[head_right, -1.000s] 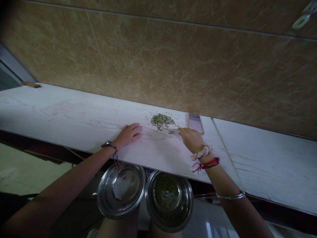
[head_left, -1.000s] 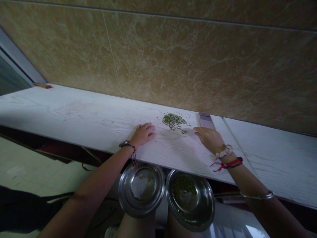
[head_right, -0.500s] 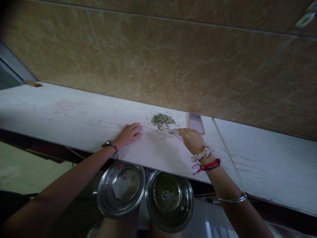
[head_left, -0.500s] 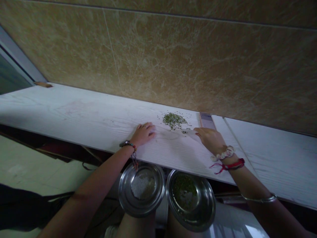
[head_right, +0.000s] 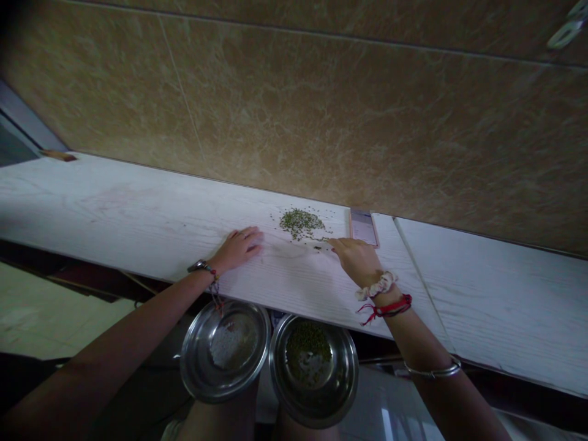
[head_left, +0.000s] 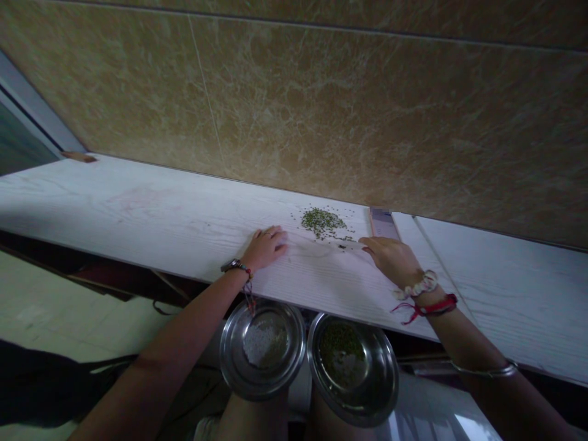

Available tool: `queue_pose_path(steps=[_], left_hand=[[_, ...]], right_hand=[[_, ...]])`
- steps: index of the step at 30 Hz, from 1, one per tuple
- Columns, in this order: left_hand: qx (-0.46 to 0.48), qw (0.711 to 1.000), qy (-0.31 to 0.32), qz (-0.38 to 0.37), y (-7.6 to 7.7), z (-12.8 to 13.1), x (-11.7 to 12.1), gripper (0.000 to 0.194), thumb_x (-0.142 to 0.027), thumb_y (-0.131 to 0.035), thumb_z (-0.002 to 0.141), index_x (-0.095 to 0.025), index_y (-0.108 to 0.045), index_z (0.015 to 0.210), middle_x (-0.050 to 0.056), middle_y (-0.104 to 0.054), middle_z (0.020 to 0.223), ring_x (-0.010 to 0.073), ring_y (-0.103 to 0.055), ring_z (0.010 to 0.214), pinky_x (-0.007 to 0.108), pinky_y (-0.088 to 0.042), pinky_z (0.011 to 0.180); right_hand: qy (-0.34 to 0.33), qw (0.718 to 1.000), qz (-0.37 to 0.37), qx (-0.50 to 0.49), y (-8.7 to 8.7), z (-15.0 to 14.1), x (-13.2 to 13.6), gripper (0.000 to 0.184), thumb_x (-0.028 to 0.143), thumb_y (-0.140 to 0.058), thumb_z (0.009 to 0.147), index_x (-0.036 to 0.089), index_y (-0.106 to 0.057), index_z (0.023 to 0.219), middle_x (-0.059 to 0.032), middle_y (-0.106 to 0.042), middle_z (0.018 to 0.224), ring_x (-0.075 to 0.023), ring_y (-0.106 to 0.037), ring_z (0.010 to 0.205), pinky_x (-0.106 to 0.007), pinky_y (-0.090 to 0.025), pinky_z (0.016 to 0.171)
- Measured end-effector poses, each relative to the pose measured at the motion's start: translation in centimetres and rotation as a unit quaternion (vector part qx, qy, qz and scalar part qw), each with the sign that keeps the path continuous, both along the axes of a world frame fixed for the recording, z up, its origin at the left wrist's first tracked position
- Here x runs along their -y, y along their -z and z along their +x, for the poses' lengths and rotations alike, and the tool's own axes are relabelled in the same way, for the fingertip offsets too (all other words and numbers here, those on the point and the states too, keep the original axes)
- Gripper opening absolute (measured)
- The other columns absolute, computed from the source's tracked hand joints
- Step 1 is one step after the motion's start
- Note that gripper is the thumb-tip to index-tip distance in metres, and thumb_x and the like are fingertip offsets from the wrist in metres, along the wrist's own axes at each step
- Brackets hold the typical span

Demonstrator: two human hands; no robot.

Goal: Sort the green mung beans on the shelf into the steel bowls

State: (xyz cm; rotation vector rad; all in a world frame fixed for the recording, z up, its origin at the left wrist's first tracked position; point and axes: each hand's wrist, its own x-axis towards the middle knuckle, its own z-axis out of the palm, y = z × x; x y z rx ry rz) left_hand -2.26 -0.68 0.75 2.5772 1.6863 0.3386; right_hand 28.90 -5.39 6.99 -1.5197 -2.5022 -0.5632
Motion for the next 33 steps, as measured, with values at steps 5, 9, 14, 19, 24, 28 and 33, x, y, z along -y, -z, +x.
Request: queue_pose_path(steps=[5,9,14,19,24,28,33], left_hand=[[-0.002,1.000,0.004,0.001,0.1,0.0,-0.1,0.035,-0.029,-0.046,0.095,-0.023,-0.057,0.128,0.010,-0.050,0.145,0.0239,-0.044,0.136,0.045,-0.034,0.109],[0.006,1.000,0.012,0.009,0.3,-0.2,-0.2,0.035,-0.030,-0.047,0.094,-0.025,-0.057,0.127,0.009,-0.052,0.144,0.0237,-0.044,0.135,0.045,-0.035,0.108],[0.008,1.000,0.009,0.008,0.3,-0.2,-0.2,0.034,-0.030,-0.047,0.094,-0.026,-0.057,0.126,0.008,-0.052,0.144,0.0238,-0.044,0.135,0.045,-0.035,0.109],[0.004,1.000,0.011,0.009,0.1,-0.1,0.0,0.034,-0.030,-0.047,0.094,-0.026,-0.057,0.126,0.008,-0.052,0.144,0.0235,-0.045,0.134,0.045,-0.035,0.108],[-0.002,1.000,0.003,-0.002,-0.2,0.1,0.2,0.035,-0.029,-0.046,0.095,-0.022,-0.057,0.127,0.010,-0.050,0.146,0.0240,-0.044,0.136,0.045,-0.034,0.110],[-0.008,1.000,0.000,-0.004,-0.3,0.2,0.2,0.035,-0.029,-0.045,0.096,-0.021,-0.056,0.128,0.011,-0.049,0.146,0.0243,-0.044,0.136,0.046,-0.033,0.110],[-0.003,1.000,-0.001,-0.004,-0.2,0.1,0.1,0.035,-0.029,-0.046,0.095,-0.020,-0.056,0.128,0.011,-0.049,0.146,0.0243,-0.044,0.136,0.045,-0.033,0.110]], right_hand=[[-0.016,1.000,-0.003,-0.005,-0.3,1.0,0.5,0.025,0.014,-0.052,0.088,0.018,-0.070,0.105,-0.0086,-0.077,0.094,-0.0204,-0.072,0.082,-0.030,-0.054,0.071],[-0.017,1.000,0.005,-0.016,-0.3,1.2,0.3,0.026,0.015,-0.051,0.088,0.019,-0.069,0.105,-0.0082,-0.077,0.095,-0.0201,-0.072,0.084,-0.030,-0.053,0.073],[-0.014,1.000,0.005,-0.017,0.0,1.2,0.3,0.023,0.014,-0.053,0.087,0.020,-0.070,0.101,-0.0069,-0.077,0.090,-0.0196,-0.072,0.080,-0.029,-0.052,0.071],[-0.016,0.999,0.013,-0.028,-0.1,1.6,0.4,0.023,0.014,-0.054,0.087,0.018,-0.071,0.101,-0.0083,-0.077,0.091,-0.0202,-0.072,0.080,-0.029,-0.053,0.071],[0.004,0.999,0.018,-0.035,0.1,1.6,0.2,0.025,0.013,-0.053,0.088,0.017,-0.071,0.103,-0.0084,-0.077,0.094,-0.0205,-0.072,0.081,-0.030,-0.054,0.073],[-0.001,1.000,0.003,-0.024,0.2,1.8,0.4,0.024,0.013,-0.053,0.087,0.018,-0.072,0.102,-0.0080,-0.077,0.092,-0.0204,-0.073,0.081,-0.029,-0.055,0.072],[-0.013,1.000,0.012,-0.020,0.2,2.4,0.9,0.024,0.015,-0.051,0.088,0.019,-0.072,0.100,-0.0066,-0.077,0.092,-0.0198,-0.072,0.082,-0.030,-0.054,0.074]])
